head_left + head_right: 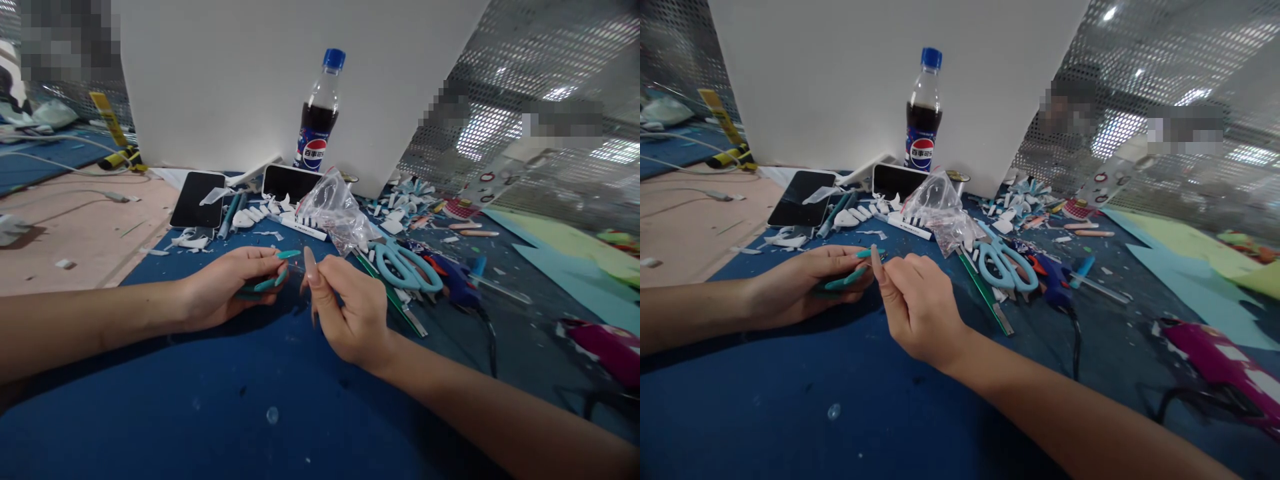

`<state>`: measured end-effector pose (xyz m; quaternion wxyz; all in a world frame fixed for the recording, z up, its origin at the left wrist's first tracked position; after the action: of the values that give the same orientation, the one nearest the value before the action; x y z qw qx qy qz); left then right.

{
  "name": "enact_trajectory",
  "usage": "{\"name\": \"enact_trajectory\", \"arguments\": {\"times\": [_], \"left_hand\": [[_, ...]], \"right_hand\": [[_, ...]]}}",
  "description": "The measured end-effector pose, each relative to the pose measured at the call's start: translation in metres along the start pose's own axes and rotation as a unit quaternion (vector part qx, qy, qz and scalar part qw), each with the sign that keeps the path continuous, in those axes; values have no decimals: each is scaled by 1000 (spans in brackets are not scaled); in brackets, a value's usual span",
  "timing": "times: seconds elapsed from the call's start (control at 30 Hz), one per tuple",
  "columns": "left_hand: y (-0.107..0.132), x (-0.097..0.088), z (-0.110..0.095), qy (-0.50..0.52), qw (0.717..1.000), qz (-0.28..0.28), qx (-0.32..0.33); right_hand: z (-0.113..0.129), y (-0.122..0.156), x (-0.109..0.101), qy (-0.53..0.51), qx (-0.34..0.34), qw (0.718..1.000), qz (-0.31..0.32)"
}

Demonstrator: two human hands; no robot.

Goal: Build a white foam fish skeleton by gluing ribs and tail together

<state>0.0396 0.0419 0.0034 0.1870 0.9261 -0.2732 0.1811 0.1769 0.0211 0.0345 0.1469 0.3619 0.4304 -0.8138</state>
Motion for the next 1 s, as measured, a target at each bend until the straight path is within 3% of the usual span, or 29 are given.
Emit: {"name": "enact_trajectory", "arguments": {"times": [0.47,1.0], "left_hand": [[3,0,0,-36,998,-51,10],[4,-2,2,-52,996,-18,68]], "right_hand": [[0,-2,4,23,-18,999,15],[-3,-2,5,27,3,999,20]]}}
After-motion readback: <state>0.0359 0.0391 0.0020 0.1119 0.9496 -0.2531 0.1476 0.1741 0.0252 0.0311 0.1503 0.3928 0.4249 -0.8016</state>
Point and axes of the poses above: each hand's wrist, its own y-axis away from the middle knuckle, its own x-axis out of the palm, z = x × y, the point moved 4 cm from there along -y, towards the middle knuckle, and after that the axes turned 9 degrees about z, right-handed, at the moved point
